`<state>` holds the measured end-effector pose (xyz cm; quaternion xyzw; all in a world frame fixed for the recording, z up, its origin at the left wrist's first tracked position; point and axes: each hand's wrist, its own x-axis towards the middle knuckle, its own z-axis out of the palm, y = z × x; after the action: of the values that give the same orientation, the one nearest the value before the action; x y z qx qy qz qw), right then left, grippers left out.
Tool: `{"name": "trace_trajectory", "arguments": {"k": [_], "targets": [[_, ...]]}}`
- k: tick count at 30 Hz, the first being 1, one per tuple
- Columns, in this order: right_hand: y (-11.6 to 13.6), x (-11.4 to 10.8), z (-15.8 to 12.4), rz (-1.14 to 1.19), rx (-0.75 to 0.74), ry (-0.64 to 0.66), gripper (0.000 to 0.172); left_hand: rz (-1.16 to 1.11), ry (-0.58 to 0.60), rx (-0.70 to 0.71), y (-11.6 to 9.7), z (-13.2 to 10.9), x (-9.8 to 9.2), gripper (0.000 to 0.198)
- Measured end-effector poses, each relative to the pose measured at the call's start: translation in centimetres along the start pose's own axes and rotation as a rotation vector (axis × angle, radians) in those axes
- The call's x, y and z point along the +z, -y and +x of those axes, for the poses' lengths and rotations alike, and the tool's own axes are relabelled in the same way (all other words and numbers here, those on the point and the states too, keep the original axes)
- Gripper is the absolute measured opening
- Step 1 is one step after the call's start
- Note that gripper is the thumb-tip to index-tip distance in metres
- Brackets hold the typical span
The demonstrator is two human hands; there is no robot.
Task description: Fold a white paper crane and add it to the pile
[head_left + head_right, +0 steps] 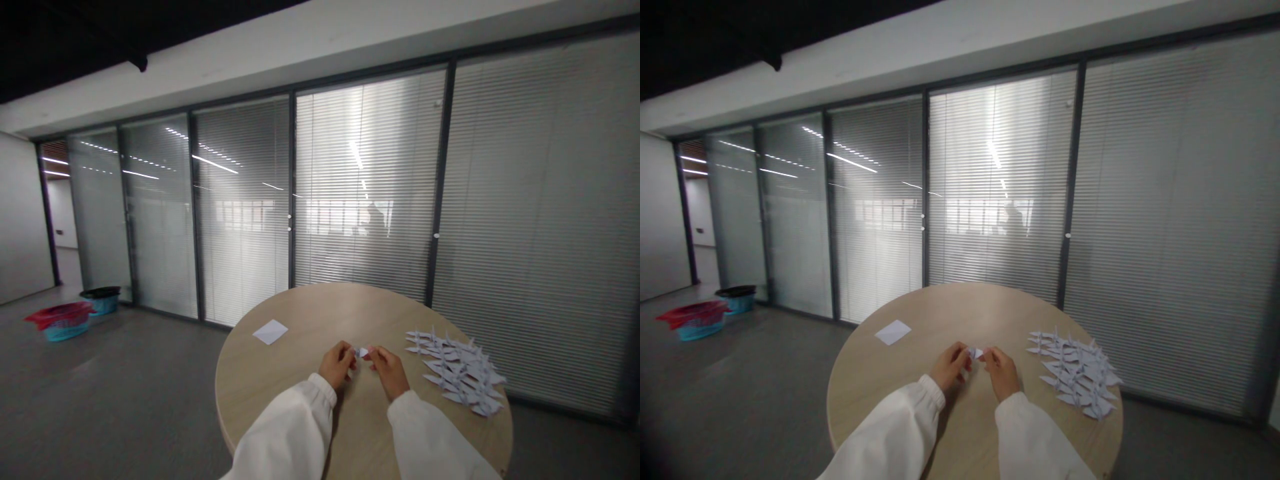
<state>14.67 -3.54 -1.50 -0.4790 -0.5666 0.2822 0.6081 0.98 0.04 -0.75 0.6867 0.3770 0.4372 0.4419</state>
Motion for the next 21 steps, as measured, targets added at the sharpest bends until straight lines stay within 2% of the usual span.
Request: {"name": "trace_trajectory", "arguments": {"k": [4, 12, 21], "targets": [[0.3, 0.0, -0.1, 0.01, 0.003, 0.004, 0.042, -0.043, 0.006, 0.036, -0.3, -0.1, 0.0, 0.043], [0.0, -0.2, 0.0, 0.095, 0.006, -0.011, 0.039, -0.218, 0.108, 0.025, -0.2, 0.1, 0.0, 0.044], [-0.7, -0.2, 0.3, 0.194, 0.039, 0.034, 0.039, -0.242, 0.111, 0.055, -0.5, 0.0, -0.2, 0.042]]}}
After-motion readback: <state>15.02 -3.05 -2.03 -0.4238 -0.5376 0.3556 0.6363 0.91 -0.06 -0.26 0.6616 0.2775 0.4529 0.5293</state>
